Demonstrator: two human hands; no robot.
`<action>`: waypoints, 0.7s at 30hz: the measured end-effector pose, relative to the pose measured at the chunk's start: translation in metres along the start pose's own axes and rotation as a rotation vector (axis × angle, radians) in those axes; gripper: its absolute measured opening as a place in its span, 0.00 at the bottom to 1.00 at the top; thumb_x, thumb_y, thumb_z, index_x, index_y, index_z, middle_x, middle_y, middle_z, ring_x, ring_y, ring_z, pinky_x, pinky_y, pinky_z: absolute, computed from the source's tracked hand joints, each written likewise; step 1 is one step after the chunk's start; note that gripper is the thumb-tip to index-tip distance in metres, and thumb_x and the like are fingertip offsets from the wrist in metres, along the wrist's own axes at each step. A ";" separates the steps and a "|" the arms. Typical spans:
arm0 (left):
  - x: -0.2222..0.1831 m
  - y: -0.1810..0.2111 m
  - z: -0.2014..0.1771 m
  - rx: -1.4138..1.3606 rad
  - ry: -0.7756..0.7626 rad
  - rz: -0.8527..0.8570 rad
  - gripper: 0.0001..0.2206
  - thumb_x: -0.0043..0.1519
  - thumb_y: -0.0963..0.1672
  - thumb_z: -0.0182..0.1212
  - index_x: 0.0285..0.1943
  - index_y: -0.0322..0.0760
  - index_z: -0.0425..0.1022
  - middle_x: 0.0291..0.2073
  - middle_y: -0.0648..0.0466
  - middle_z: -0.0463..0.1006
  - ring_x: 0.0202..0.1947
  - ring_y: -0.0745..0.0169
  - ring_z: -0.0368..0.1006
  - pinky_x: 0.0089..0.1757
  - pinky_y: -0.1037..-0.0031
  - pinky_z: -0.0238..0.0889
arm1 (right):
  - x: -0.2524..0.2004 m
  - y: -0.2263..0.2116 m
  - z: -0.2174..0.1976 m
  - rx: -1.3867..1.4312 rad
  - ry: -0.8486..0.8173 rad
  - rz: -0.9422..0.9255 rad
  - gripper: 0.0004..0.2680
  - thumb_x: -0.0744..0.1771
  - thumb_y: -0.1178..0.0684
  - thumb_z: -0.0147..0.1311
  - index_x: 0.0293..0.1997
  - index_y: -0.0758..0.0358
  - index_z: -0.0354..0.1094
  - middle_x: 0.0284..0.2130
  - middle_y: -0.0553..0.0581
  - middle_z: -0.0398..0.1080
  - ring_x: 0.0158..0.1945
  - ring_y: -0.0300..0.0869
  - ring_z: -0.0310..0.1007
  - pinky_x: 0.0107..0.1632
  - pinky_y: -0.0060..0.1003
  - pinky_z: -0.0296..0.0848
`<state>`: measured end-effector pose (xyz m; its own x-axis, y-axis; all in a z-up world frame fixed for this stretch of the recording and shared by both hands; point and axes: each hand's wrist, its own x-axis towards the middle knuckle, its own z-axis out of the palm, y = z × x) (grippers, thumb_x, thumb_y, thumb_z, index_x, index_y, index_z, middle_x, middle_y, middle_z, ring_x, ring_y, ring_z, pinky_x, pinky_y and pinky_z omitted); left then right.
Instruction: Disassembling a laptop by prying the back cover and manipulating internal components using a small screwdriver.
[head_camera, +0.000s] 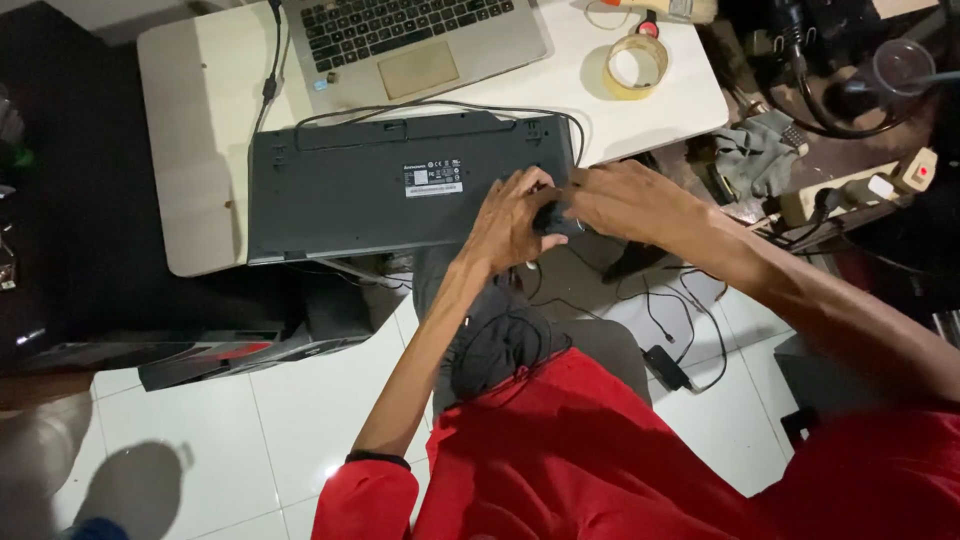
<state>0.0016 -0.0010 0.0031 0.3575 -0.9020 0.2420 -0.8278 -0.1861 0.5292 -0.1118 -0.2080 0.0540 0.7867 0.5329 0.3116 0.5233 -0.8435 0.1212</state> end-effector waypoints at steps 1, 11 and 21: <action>0.001 -0.001 0.000 0.002 0.002 0.002 0.25 0.51 0.51 0.75 0.55 0.44 0.73 0.50 0.56 0.65 0.50 0.46 0.68 0.46 0.54 0.62 | 0.012 -0.002 -0.010 -0.004 0.002 -0.001 0.05 0.64 0.54 0.58 0.41 0.55 0.72 0.39 0.53 0.70 0.42 0.43 0.72 0.44 0.38 0.73; 0.005 -0.006 -0.003 -0.115 -0.017 0.012 0.22 0.51 0.51 0.75 0.51 0.42 0.74 0.51 0.54 0.66 0.52 0.42 0.67 0.49 0.49 0.60 | 0.040 -0.008 -0.040 0.024 -0.517 0.205 0.02 0.65 0.57 0.58 0.38 0.57 0.73 0.38 0.55 0.72 0.36 0.54 0.80 0.31 0.45 0.78; 0.008 -0.004 -0.002 -0.149 -0.017 -0.039 0.17 0.53 0.48 0.70 0.49 0.45 0.73 0.49 0.58 0.69 0.52 0.45 0.70 0.51 0.50 0.61 | 0.034 -0.011 -0.031 -0.103 -0.365 0.100 0.02 0.66 0.54 0.57 0.38 0.53 0.74 0.38 0.52 0.72 0.44 0.49 0.78 0.39 0.41 0.76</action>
<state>0.0082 -0.0064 0.0046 0.3796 -0.9019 0.2060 -0.7395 -0.1621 0.6534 -0.1012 -0.1828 0.0926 0.9064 0.4214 -0.0271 0.4176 -0.8848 0.2067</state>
